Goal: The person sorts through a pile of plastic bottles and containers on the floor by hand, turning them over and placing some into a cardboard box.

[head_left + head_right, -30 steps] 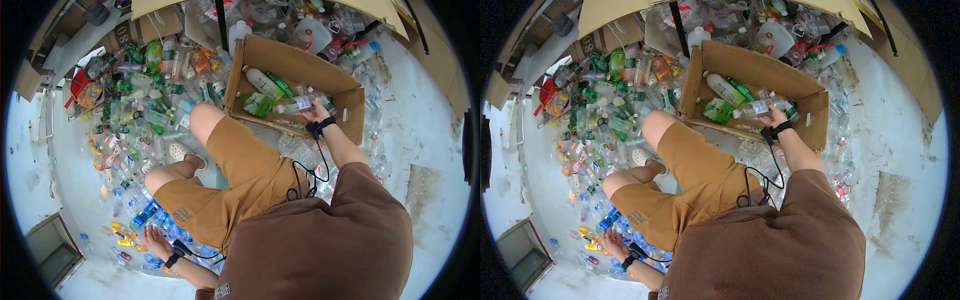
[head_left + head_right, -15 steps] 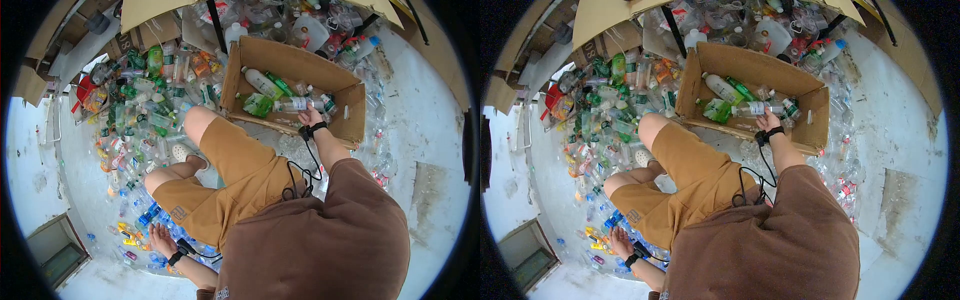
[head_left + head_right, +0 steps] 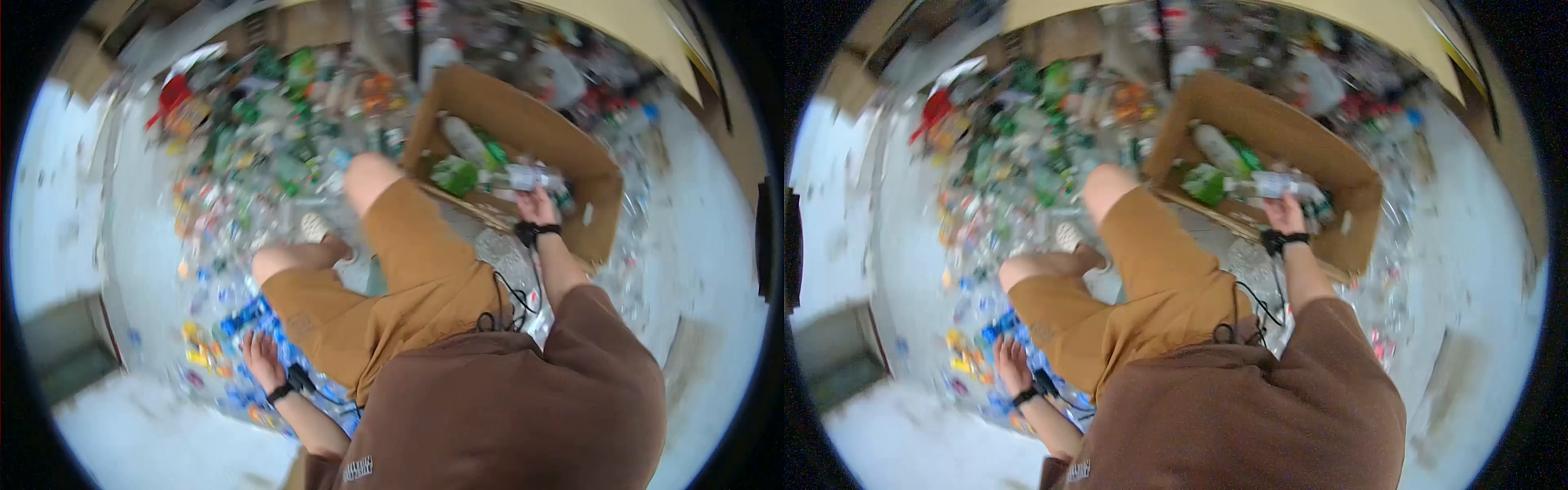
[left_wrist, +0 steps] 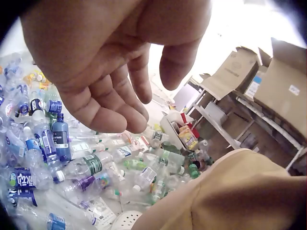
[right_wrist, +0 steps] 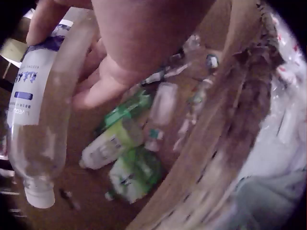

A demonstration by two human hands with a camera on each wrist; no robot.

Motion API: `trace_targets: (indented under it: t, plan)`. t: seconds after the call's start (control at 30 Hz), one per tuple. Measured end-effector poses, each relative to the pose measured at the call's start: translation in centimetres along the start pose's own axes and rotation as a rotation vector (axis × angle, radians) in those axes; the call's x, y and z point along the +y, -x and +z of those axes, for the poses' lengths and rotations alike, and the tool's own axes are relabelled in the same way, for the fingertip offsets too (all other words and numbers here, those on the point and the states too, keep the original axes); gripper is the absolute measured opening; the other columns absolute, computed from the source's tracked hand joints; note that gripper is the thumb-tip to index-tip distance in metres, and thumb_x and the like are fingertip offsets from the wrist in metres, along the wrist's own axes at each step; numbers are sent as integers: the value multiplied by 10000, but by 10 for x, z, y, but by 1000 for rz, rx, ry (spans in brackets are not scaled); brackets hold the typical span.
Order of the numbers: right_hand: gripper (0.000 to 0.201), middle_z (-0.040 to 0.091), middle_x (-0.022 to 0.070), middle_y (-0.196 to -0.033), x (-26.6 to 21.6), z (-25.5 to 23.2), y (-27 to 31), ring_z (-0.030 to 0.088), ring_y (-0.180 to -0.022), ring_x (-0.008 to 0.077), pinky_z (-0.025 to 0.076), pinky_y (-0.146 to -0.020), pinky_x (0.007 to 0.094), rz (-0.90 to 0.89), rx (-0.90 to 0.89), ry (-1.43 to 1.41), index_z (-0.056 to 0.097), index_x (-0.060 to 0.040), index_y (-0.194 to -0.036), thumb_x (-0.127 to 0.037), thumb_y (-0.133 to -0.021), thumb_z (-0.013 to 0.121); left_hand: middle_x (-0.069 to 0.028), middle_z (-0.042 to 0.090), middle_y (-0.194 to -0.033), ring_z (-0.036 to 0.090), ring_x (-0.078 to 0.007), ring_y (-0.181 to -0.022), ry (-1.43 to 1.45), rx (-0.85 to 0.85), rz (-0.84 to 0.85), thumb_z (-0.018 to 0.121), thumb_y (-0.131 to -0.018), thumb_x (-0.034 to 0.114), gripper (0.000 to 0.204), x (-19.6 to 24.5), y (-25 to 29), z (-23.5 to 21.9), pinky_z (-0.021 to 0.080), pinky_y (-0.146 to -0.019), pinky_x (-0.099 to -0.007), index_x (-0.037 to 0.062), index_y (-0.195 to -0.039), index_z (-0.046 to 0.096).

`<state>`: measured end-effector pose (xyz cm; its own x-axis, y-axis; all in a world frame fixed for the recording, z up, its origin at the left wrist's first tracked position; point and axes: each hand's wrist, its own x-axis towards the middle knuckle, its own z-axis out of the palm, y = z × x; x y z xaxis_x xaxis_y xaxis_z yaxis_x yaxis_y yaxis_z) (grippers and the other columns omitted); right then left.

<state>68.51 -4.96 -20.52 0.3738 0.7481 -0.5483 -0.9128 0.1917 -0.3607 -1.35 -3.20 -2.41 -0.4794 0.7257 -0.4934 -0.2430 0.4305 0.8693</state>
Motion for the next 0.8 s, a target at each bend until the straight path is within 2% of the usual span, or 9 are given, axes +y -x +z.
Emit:
trace_targets:
  t: [0.03, 0.07, 0.13, 0.17, 0.2, 0.33, 0.47, 0.63, 0.8]
  plan:
    - [306, 595, 117, -1095, -5, 19, 8, 537, -1051, 261, 426, -957, 401, 115, -183, 113, 553, -33, -1086, -254, -878, 593, -94, 587, -1074, 563, -186, -919, -42, 57, -9, 549, -877, 180, 416, 3, 3, 5, 458, -794, -307, 80, -1270, 455]
    - [313, 585, 149, -1101, -4, 20, 1, 523, -1068, 285, 400, -983, 426, 9, -45, 82, 539, -7, -1106, -218, -879, 575, -64, 605, -1027, 574, -160, -882, -37, -4, 28, 555, -872, 177, 383, 0, 1, -1, 465, -769, -286, 82, -1238, 490]
    - [344, 541, 153, -1210, 15, 123, 50, 470, -1137, 295, 308, -1054, 439, 105, -281, -33, 533, -3, -1148, -107, -829, 610, -51, 607, -1007, 577, -140, -857, -83, 47, 78, 587, -853, 186, 361, 10, 9, 13, 462, -751, -269, 83, -1195, 532]
    - [395, 511, 157, -1261, 11, 108, 32, 426, -1204, 292, 279, -1073, 453, 110, -468, -4, 505, -5, -1200, -116, -836, 612, -60, 598, -1024, 575, -148, -868, -99, 38, 114, 592, -851, 203, 375, 13, 14, 15, 456, -762, -280, 81, -1200, 530]
    - [423, 481, 159, -1303, 28, 159, 59, 400, -1239, 289, 267, -1078, 468, 140, -391, -44, 483, -14, -1241, -136, -853, 601, -67, 587, -1052, 574, -160, -892, -115, -11, 153, 583, -851, 211, 383, 20, 15, 22, 451, -776, -290, 78, -1206, 525]
    - [497, 409, 102, -1379, 103, 247, 98, 390, -1260, 277, 294, -1076, 461, 316, -562, 313, 395, -74, -1325, -176, -877, 585, -80, 537, -1175, 551, -164, -984, -187, -371, 386, 560, -856, 163, 438, 30, 30, 43, 447, -834, -306, 46, -1265, 455]
    - [547, 392, 67, -1383, 190, 303, 147, 418, -1231, 218, 409, -983, 390, 522, -783, 636, 345, -117, -1362, -131, -874, 591, -71, 530, -1130, 537, -156, -1016, -97, -740, 298, 636, -827, 146, 545, 53, 80, 65, 454, -839, -301, 47, -1305, 396]
    - [523, 432, 113, -1317, 290, 323, 192, 479, -1181, 241, 434, -953, 396, 665, -930, 837, 295, -81, -1360, -165, -909, 547, -55, 532, -1066, 563, -147, -958, 160, -618, 145, 659, -795, 33, 474, 26, 90, 50, 469, -789, -273, 40, -1214, 435]
    - [534, 468, 182, -1278, 320, 333, 223, 517, -1121, 266, 446, -931, 394, 903, -956, 975, 275, -45, -1365, -268, -936, 501, -67, 537, -1032, 585, -190, -910, 361, -76, 249, 623, -793, -31, 352, -32, 73, -30, 498, -758, -319, 68, -1093, 468]
